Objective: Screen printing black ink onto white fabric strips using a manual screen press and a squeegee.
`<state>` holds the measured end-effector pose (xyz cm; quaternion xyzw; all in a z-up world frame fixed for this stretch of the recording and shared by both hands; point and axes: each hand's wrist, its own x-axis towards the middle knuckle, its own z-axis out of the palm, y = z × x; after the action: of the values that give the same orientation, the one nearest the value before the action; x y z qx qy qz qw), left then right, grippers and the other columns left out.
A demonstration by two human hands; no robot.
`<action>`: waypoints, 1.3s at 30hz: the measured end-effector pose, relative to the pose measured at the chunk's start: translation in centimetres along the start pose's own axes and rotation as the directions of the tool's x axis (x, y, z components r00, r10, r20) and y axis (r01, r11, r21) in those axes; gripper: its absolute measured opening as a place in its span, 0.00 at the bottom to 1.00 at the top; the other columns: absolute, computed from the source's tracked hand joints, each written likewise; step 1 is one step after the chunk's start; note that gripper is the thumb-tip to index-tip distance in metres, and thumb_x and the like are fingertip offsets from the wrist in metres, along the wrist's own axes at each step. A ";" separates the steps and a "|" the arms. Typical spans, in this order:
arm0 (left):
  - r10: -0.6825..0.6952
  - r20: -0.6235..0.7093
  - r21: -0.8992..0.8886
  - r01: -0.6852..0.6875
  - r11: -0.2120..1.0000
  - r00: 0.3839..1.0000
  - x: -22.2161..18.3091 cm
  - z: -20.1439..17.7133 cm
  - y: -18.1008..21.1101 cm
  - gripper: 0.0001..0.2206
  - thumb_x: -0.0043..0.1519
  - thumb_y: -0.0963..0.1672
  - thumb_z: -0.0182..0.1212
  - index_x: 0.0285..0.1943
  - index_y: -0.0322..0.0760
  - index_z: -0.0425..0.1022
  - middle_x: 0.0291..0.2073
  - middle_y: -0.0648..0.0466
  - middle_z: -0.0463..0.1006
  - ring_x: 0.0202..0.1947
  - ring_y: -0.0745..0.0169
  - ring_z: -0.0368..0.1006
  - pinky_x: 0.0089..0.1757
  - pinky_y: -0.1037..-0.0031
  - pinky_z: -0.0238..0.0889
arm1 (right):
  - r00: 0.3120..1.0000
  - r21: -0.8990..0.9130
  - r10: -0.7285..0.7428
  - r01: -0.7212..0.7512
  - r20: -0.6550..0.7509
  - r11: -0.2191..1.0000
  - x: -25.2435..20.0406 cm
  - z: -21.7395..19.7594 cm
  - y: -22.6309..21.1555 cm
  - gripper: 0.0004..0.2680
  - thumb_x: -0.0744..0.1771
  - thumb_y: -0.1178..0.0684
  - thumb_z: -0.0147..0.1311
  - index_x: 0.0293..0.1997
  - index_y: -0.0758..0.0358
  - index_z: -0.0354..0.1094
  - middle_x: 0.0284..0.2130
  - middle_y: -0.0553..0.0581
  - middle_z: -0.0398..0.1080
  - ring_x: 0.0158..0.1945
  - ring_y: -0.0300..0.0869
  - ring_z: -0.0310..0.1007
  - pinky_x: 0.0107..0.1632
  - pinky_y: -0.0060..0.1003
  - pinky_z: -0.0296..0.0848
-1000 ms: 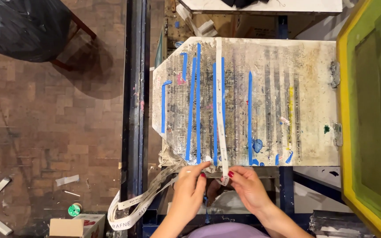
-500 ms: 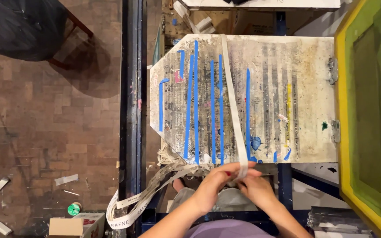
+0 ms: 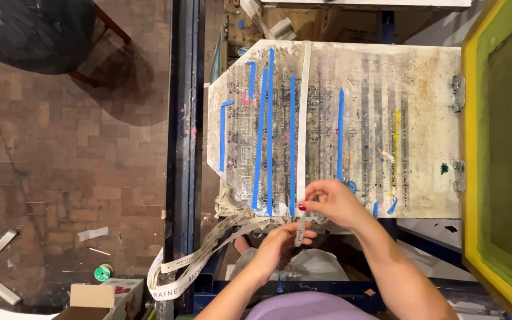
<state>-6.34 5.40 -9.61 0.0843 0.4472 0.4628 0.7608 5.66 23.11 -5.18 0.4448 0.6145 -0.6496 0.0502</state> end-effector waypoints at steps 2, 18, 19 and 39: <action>-0.029 -0.091 0.007 0.029 1.000 0.995 0.4 -0.5 -0.5 0.25 0.63 0.43 0.38 0.66 0.31 0.75 0.52 0.43 0.84 0.51 0.56 0.79 0.57 0.69 0.69 | 0.997 -0.181 0.031 -0.043 -0.070 0.983 0.4 0.8 0.5 0.04 0.65 0.57 0.69 0.31 0.58 0.78 0.13 0.47 0.65 0.14 0.30 0.50 0.24 0.25 0.55; -0.109 -0.162 0.018 0.114 0.993 0.981 1.1 -0.2 0.2 0.23 0.63 0.42 0.36 0.61 0.35 0.76 0.48 0.47 0.85 0.44 0.61 0.80 0.47 0.77 0.70 | 0.975 -0.306 -0.042 -0.028 -0.218 0.951 0.2 2.1 1.6 0.08 0.64 0.54 0.69 0.29 0.54 0.70 0.10 0.46 0.62 0.16 0.34 0.57 0.33 0.31 0.63; -0.108 -0.160 0.020 0.112 0.993 0.981 1.1 -0.2 0.1 0.23 0.63 0.42 0.37 0.62 0.35 0.76 0.48 0.48 0.85 0.45 0.61 0.81 0.48 0.76 0.70 | 0.975 -0.303 -0.044 -0.025 -0.218 0.953 0.2 2.1 1.6 0.08 0.64 0.55 0.69 0.29 0.54 0.70 0.10 0.46 0.62 0.16 0.34 0.58 0.33 0.31 0.63; -0.081 -0.145 0.024 0.086 0.996 0.986 1.2 -0.5 -0.2 0.22 0.64 0.42 0.38 0.62 0.34 0.76 0.47 0.47 0.85 0.44 0.60 0.81 0.49 0.74 0.71 | 0.970 -0.313 -0.059 -0.019 -0.236 0.950 0.2 2.2 1.9 0.07 0.64 0.54 0.69 0.29 0.53 0.71 0.11 0.44 0.62 0.17 0.33 0.57 0.33 0.30 0.63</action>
<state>-6.37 6.09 -10.75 0.0434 0.5109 0.4285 0.7439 5.59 20.87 -7.05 0.5009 0.7156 -0.4853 0.0382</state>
